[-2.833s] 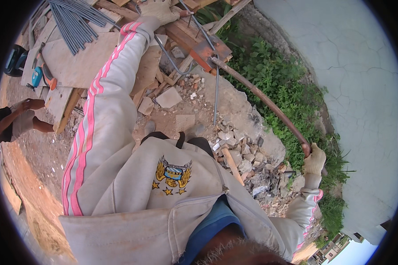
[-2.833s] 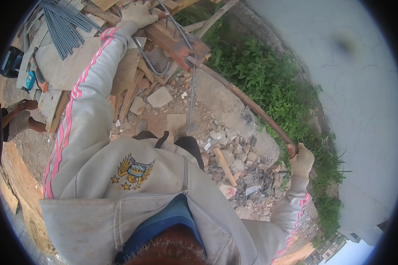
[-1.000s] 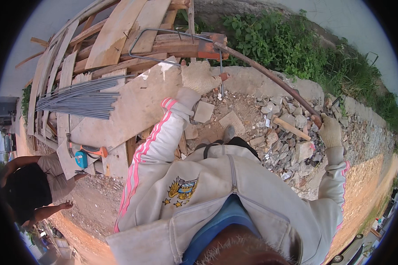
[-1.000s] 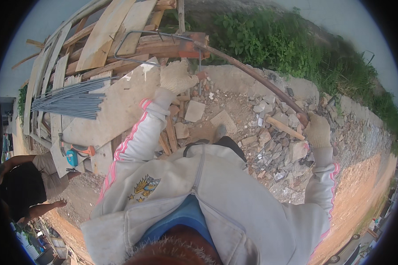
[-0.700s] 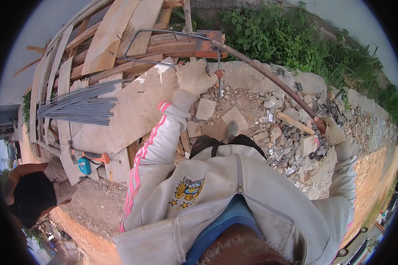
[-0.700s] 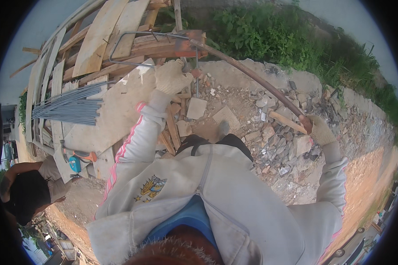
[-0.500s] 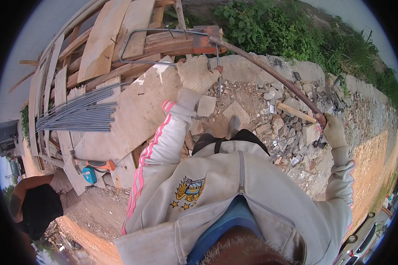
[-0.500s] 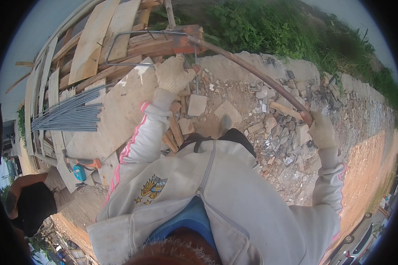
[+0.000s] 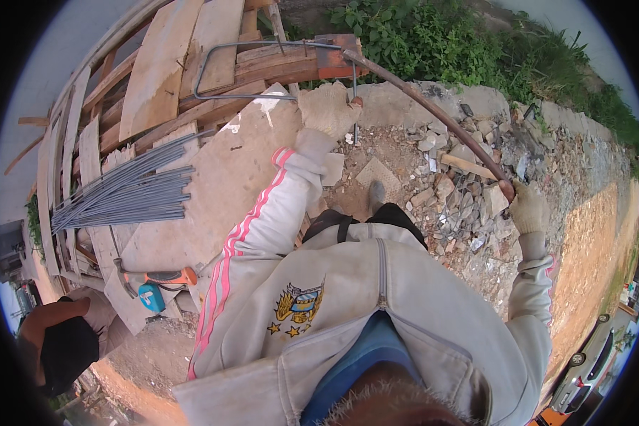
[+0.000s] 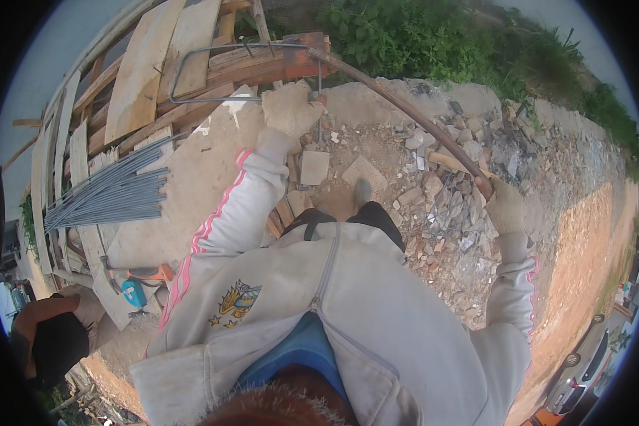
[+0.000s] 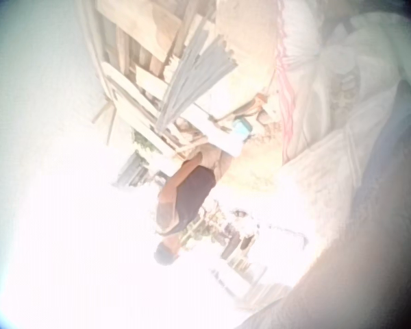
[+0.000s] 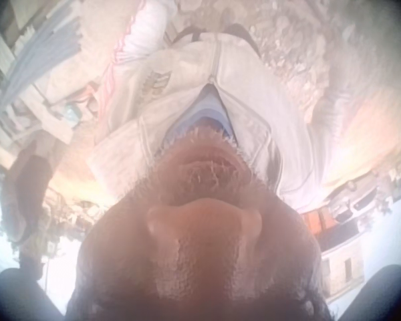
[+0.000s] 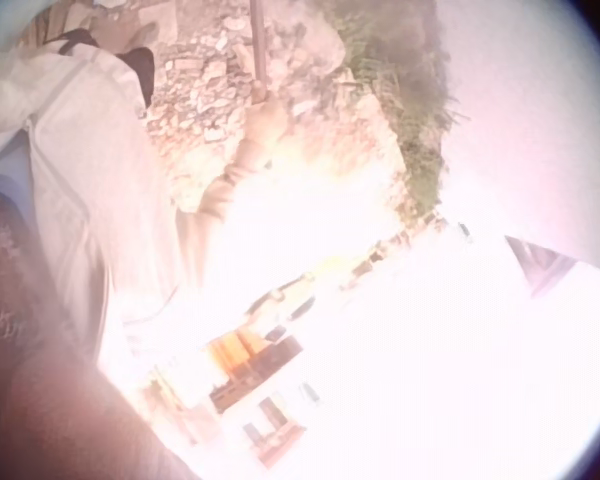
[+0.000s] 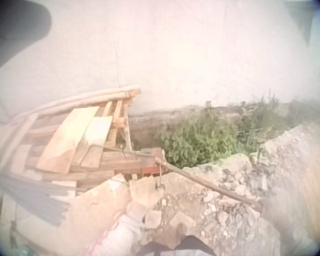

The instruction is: The person bends metal rods into U-shapes using a wooden jig and a long metal bar as a lever. They repeatedly position rods, apply force to bend them, and remove the finished pieces.

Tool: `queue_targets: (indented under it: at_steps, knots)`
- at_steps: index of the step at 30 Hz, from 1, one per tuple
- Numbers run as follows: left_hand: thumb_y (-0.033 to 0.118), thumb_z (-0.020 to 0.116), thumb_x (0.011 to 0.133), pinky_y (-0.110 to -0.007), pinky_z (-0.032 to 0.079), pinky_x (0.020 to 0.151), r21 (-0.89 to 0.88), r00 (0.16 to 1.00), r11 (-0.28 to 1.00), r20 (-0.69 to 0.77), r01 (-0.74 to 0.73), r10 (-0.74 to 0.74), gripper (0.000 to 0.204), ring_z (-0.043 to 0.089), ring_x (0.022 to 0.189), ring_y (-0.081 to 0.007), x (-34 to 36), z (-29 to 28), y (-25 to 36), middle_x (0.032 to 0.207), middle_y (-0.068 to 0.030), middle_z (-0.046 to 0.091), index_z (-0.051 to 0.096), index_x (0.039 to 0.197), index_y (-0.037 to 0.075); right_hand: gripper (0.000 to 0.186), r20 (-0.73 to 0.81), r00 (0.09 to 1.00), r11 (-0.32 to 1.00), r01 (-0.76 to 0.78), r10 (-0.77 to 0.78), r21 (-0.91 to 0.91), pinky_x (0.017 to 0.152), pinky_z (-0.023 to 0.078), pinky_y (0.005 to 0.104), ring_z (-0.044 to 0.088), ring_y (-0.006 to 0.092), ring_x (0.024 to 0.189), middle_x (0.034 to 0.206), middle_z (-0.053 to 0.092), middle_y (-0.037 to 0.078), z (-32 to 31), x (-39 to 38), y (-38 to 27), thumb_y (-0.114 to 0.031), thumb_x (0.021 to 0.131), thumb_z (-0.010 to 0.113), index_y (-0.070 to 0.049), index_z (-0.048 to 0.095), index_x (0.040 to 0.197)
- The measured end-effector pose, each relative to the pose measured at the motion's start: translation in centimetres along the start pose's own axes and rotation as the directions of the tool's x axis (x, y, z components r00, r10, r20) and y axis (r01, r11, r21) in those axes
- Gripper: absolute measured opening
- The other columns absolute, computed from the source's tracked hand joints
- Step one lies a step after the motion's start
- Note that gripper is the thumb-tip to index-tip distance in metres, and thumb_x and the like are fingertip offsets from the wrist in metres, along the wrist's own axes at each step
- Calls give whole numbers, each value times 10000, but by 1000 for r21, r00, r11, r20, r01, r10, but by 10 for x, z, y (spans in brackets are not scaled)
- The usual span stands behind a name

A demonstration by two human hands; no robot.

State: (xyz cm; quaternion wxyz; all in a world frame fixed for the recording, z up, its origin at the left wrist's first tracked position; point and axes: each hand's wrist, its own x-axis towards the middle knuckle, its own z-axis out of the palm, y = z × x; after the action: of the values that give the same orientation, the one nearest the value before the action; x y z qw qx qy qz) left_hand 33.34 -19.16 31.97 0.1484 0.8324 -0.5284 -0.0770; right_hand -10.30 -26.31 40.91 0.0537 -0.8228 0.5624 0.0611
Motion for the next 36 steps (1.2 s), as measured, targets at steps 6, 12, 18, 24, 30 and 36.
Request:
queue_targets:
  at_steps: [6, 12, 18, 24, 30, 36]
  knots:
    - [453, 615, 892, -535, 487, 903, 9, 998, 998, 24, -55, 55, 441, 723, 987, -375, 0, 4, -6, 986, -182, 763, 753, 984, 45, 593, -46, 999, 991, 19, -13, 133, 737, 496, 530, 657, 492, 848, 840, 680, 272, 23, -5, 8, -578, 1021, 535, -22, 738, 1033]
    - [439, 651, 872, -527, 492, 925, 15, 992, 994, 67, -106, 105, 439, 712, 1019, -387, -2, -2, -6, 1022, -202, 754, 745, 994, 29, 587, -53, 999, 991, 6, 1, 134, 742, 492, 532, 645, 488, 868, 836, 669, 281, 51, -12, 17, -552, 1026, 551, 3, 733, 968]
    - [455, 689, 833, -527, 492, 942, 46, 978, 984, 128, -170, 163, 461, 705, 1023, -396, -5, -5, -13, 1022, -209, 747, 728, 990, 24, 592, 32, 999, 987, -43, 39, 154, 779, 494, 519, 662, 456, 858, 835, 679, 276, 51, -15, 7, -556, 1013, 577, 4, 763, 960]
    - [416, 681, 818, -528, 500, 939, 49, 979, 979, 70, -197, 194, 430, 716, 986, -394, 1, 7, -17, 973, -194, 752, 722, 992, 25, 605, -131, 990, 993, 72, -58, 99, 744, 486, 516, 650, 474, 879, 883, 661, 275, 75, -27, 14, -580, 1032, 520, -9, 710, 961]
    - [403, 667, 822, -529, 496, 949, -18, 974, 975, 56, -220, 221, 393, 709, 982, -410, 4, 16, -32, 996, -189, 754, 730, 990, 54, 553, -178, 984, 999, -13, 20, 44, 758, 471, 554, 625, 497, 849, 848, 635, 281, 80, -54, -11, -531, 1040, 536, -12, 699, 939]
    - [418, 623, 890, -531, 491, 953, -18, 982, 982, -14, -186, 186, 373, 708, 992, -410, 4, 16, -28, 1006, -178, 759, 737, 1000, 80, 587, -179, 982, 996, -40, 55, 84, 708, 476, 529, 627, 505, 829, 810, 639, 276, 76, -58, -19, -575, 1030, 534, -19, 687, 917]
